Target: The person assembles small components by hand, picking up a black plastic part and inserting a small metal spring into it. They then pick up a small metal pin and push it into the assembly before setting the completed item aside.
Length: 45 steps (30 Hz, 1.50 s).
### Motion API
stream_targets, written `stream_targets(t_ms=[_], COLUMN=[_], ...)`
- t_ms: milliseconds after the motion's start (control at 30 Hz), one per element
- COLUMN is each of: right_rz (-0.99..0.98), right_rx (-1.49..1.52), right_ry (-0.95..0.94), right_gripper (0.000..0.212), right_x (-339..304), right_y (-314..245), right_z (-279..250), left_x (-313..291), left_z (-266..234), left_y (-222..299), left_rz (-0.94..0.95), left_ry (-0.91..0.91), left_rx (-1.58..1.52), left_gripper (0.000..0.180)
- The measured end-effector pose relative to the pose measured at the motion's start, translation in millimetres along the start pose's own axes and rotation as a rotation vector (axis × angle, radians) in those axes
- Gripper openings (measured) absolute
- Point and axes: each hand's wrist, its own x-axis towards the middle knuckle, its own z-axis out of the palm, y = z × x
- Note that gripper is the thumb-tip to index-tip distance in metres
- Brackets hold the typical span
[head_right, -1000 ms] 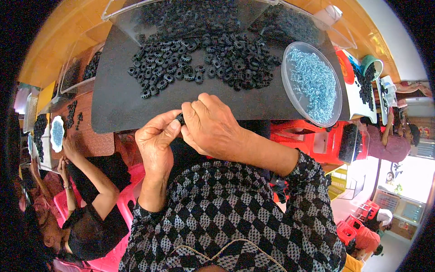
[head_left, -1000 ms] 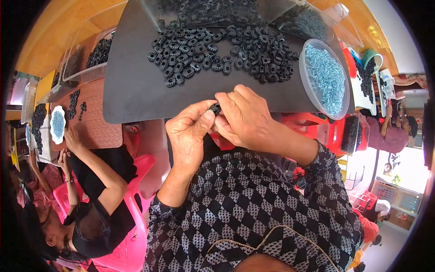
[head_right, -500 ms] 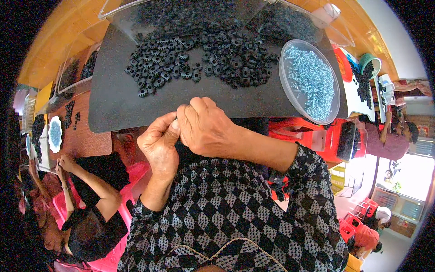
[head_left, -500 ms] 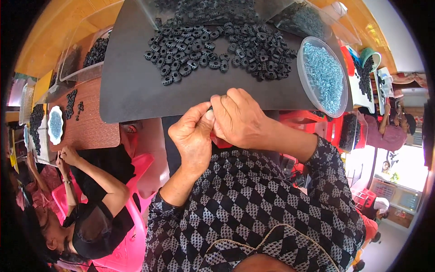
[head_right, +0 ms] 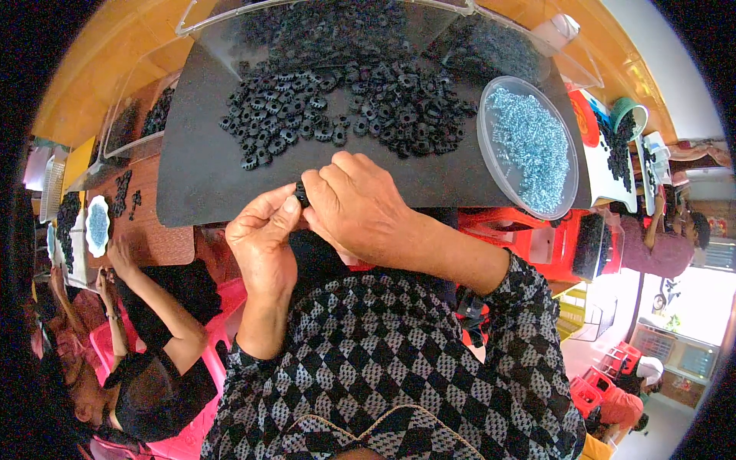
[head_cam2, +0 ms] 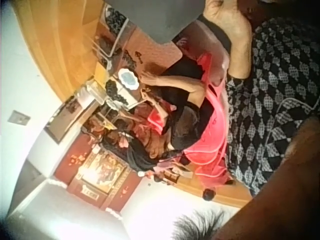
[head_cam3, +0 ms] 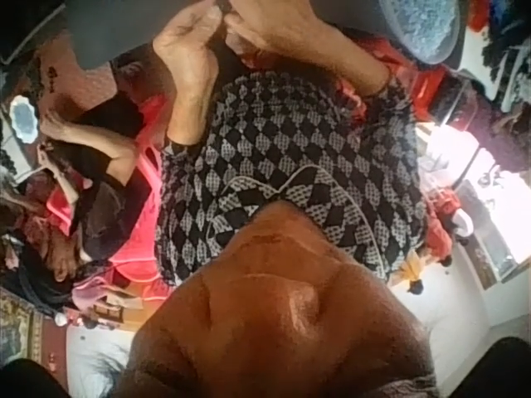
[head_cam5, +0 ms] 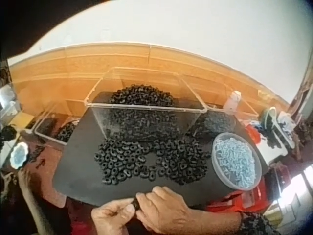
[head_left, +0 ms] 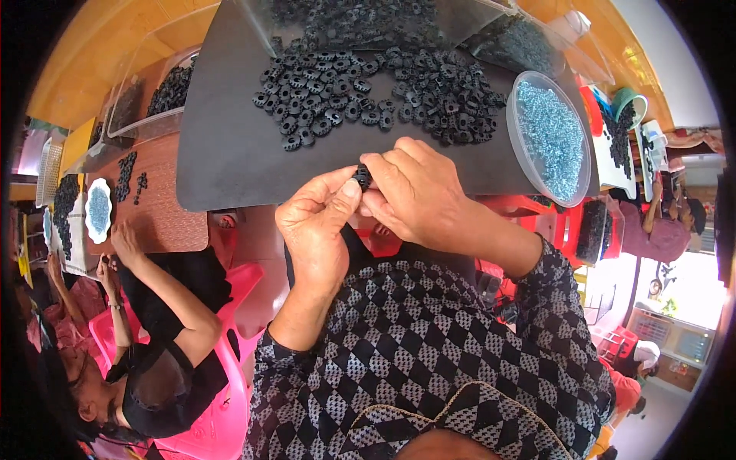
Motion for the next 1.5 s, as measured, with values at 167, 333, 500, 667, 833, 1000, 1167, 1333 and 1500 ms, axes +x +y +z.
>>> stream_targets(t_ms=[167, 333, 500, 667, 833, 1000, 1167, 1333, 1500], right_rz=[-0.013, -0.012, -0.044, -0.105, -0.12, -0.112, -0.022, 0.185, 0.473], right_rx=[-0.059, 0.0, 0.013, 0.076, 0.074, 0.021, 0.022, 0.01, 0.144], right_ry=[-0.001, -0.015, -0.022, 0.075, 0.114, 0.119, 0.057, 0.026, 0.19], right_gripper=[0.029, 0.031, 0.033, 0.03, 0.027, 0.026, 0.039, 0.039, 0.032], right_x=[2, 2, 2, 0, -4, -11, -16, -24, -24], right_y=[0, 2, 3, 7, 9, 10, 6, 26, 54], right_z=[-6, -6, -6, 1, 7, 6, -11, -47, -92], left_x=[13, 12, 5, 1, 2, 3, -7, 5, 34], left_z=[-17, -19, -17, -13, -14, -11, 1, 3, -3], left_y=[3, -2, -3, -3, -8, -12, -6, -12, -10], left_rz=[-0.189, -0.241, -0.228, -0.209, -0.188, -0.177, -0.05, 0.191, 0.735], left_ry=[-0.179, -0.232, -0.198, -0.184, -0.18, -0.223, -0.19, -0.151, -0.154], left_rx=[-0.126, -0.189, -0.201, -0.181, -0.179, -0.196, 0.073, 0.394, 0.935], left_gripper=[0.019, 0.02, 0.021, 0.021, 0.021, 0.021, 0.02, 0.016, 0.025])
